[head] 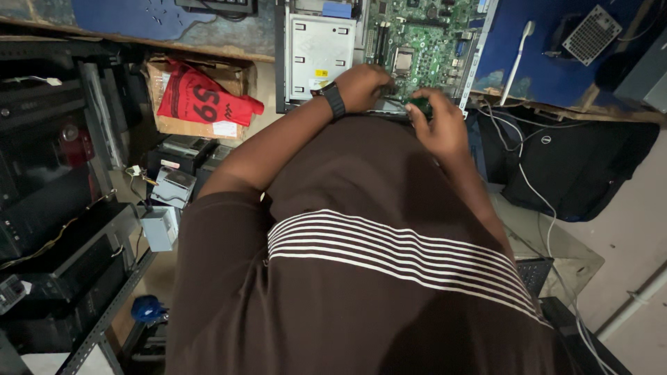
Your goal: The person repairs a desktop computer on a workbench. They use a screwdriver to unscrew and remove components from the motherboard inside the open case, lift out a cooling fan assembly, and continue unscrewing parts from the case and a power supply unit on the bench.
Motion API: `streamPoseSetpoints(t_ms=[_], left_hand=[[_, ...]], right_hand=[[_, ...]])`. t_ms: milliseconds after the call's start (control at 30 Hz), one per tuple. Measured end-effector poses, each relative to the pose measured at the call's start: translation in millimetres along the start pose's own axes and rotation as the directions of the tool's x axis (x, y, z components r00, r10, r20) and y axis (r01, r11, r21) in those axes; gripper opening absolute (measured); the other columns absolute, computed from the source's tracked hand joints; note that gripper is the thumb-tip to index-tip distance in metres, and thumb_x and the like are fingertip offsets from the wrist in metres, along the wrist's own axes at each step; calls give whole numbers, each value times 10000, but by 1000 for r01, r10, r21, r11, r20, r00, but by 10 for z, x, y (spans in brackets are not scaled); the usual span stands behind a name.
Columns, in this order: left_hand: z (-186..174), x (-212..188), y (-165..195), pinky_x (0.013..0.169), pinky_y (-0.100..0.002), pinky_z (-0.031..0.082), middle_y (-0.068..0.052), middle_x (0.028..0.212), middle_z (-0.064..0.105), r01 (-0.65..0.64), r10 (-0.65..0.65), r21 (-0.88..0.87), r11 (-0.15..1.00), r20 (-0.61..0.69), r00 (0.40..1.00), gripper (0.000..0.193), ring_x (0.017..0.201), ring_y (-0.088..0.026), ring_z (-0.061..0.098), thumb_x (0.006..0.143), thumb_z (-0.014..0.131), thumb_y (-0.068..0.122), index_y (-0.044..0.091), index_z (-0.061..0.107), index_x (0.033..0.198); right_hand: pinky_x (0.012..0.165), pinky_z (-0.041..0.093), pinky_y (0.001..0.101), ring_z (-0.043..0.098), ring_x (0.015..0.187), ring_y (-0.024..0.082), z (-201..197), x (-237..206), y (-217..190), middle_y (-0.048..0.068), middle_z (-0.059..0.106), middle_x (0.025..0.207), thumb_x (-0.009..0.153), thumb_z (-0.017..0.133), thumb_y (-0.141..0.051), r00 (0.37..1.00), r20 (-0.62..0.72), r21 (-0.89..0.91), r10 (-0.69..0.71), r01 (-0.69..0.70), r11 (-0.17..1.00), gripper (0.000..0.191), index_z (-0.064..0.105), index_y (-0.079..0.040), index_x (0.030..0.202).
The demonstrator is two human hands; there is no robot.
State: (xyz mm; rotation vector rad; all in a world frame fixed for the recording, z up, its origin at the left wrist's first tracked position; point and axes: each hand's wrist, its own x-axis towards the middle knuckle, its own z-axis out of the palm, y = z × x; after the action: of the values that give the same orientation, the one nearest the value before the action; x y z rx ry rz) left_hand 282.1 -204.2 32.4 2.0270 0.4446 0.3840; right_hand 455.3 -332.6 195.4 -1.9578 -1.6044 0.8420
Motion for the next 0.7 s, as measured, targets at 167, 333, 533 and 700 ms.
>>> streamPoseSetpoints(t_ms=[167,333,533,700], left_hand=[[-6,-1,5,882,-480,543,-188,1039,726,-1,1,8,1000,8,1000,305,996,-402,680,770,673,-28,32,751,1058],[-29,-1,33,880,-478,544,-186,1051,728,14,-14,0,1000,8,1000,312,994,-402,681,769,668,-47,31,751,1060],[-28,14,28,874,-472,548,-185,1053,730,23,-22,-10,1000,24,999,289,989,-388,689,789,670,-51,26,747,1056],[-31,20,22,887,-463,554,-179,1048,729,26,-26,-14,1000,40,999,280,989,-369,693,814,658,-54,28,745,1067]], right_hand=[[627,523,341,669,685,225,40,26,34,163,722,1071,1009,771,-165,1000,-10,-30,-5,5,1000,268,653,-26,1206],[674,555,331,721,788,224,62,24,85,164,728,1069,1024,769,-175,998,-37,-50,-58,56,997,266,653,-28,1214],[619,549,361,718,700,243,60,43,60,148,745,1033,1001,755,-203,992,35,-71,119,-116,991,286,659,-36,1212],[729,590,391,755,896,299,46,39,26,155,737,1122,1000,768,-216,997,36,-106,-70,73,992,285,669,-61,1218]])
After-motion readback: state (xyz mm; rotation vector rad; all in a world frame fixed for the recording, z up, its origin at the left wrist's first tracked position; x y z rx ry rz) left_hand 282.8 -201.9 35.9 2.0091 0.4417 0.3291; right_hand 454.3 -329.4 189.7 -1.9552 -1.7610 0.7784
